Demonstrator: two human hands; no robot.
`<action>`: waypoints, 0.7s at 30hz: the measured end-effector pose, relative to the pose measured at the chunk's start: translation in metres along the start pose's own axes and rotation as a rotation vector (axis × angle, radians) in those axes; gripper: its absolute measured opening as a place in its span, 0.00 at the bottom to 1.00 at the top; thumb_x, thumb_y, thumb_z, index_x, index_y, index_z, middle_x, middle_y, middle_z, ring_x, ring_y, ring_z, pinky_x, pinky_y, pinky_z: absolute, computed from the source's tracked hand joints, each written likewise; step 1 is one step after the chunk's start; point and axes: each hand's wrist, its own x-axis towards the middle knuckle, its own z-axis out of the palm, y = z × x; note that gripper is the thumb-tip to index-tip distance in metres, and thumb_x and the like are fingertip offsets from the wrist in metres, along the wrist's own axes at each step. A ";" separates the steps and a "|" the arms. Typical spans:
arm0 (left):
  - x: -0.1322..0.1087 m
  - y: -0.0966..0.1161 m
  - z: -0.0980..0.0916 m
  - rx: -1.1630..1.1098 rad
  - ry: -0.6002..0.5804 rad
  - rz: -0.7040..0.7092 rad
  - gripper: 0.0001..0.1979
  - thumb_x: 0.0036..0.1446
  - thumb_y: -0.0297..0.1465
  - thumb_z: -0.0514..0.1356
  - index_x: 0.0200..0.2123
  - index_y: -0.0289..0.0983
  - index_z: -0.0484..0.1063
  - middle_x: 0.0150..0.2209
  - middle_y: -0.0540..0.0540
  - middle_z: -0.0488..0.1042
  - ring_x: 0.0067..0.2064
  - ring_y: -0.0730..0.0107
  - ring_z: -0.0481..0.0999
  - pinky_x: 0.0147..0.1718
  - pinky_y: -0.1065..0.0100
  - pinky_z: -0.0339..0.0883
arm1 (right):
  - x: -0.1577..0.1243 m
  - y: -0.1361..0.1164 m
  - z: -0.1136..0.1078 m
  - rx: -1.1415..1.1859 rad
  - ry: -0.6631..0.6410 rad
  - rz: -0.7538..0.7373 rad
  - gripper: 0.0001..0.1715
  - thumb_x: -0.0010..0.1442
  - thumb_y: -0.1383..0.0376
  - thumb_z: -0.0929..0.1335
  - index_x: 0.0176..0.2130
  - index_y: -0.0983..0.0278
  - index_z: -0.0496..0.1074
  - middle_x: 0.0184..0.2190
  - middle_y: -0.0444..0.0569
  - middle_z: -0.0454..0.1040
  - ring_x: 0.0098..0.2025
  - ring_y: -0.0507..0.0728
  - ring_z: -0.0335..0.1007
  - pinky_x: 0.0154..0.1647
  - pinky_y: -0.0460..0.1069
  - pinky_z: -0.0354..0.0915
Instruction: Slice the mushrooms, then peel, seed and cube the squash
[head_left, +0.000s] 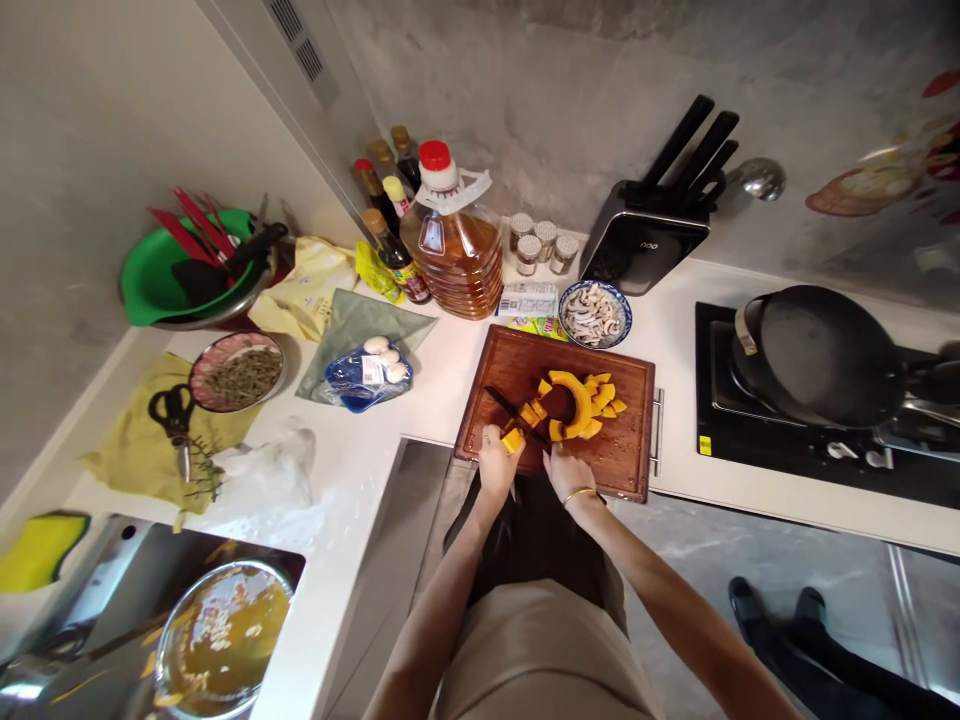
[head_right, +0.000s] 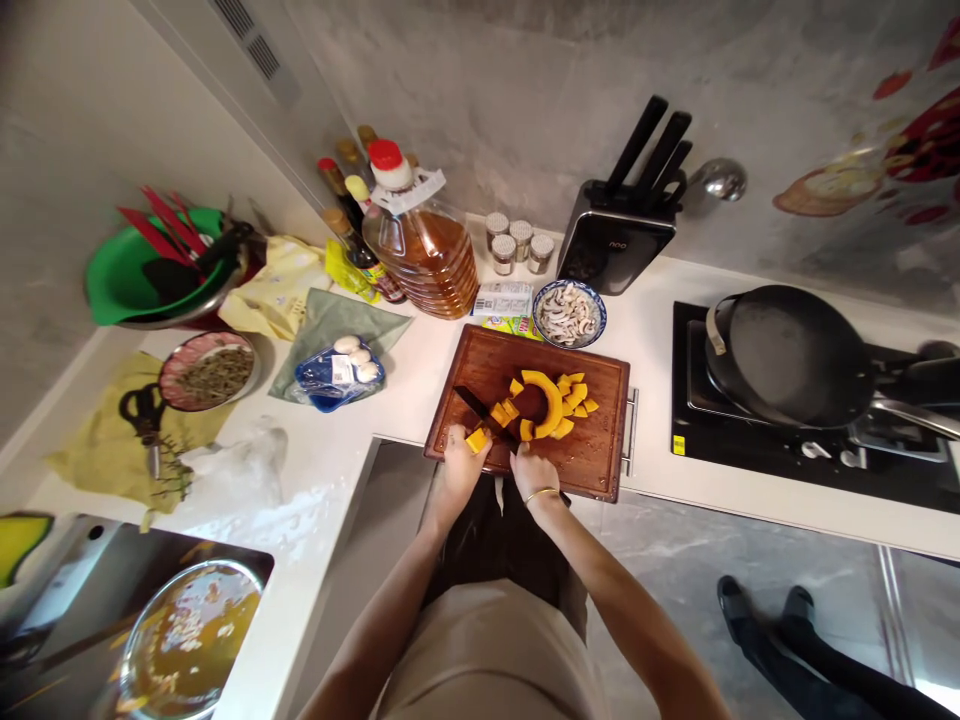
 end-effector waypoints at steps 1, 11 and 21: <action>0.001 -0.001 -0.001 -0.003 0.002 -0.003 0.13 0.51 0.35 0.61 0.37 0.37 0.61 0.36 0.45 0.68 0.37 0.65 0.73 0.36 0.66 0.67 | 0.004 -0.002 0.001 0.005 0.005 -0.005 0.23 0.66 0.56 0.55 0.49 0.70 0.63 0.32 0.60 0.76 0.37 0.59 0.75 0.36 0.49 0.66; 0.011 -0.003 -0.013 -0.047 0.057 0.012 0.12 0.55 0.39 0.57 0.36 0.35 0.64 0.33 0.44 0.70 0.35 0.66 0.73 0.35 0.67 0.66 | 0.028 0.022 0.007 0.207 0.074 -0.107 0.24 0.66 0.56 0.53 0.39 0.67 0.69 0.34 0.54 0.76 0.39 0.56 0.74 0.38 0.45 0.62; -0.001 -0.006 -0.005 0.009 0.014 0.108 0.11 0.55 0.37 0.58 0.34 0.35 0.64 0.35 0.42 0.70 0.35 0.66 0.73 0.33 0.68 0.67 | 0.012 -0.001 0.010 0.039 0.058 -0.017 0.25 0.66 0.56 0.53 0.49 0.69 0.65 0.31 0.57 0.76 0.35 0.60 0.75 0.35 0.49 0.65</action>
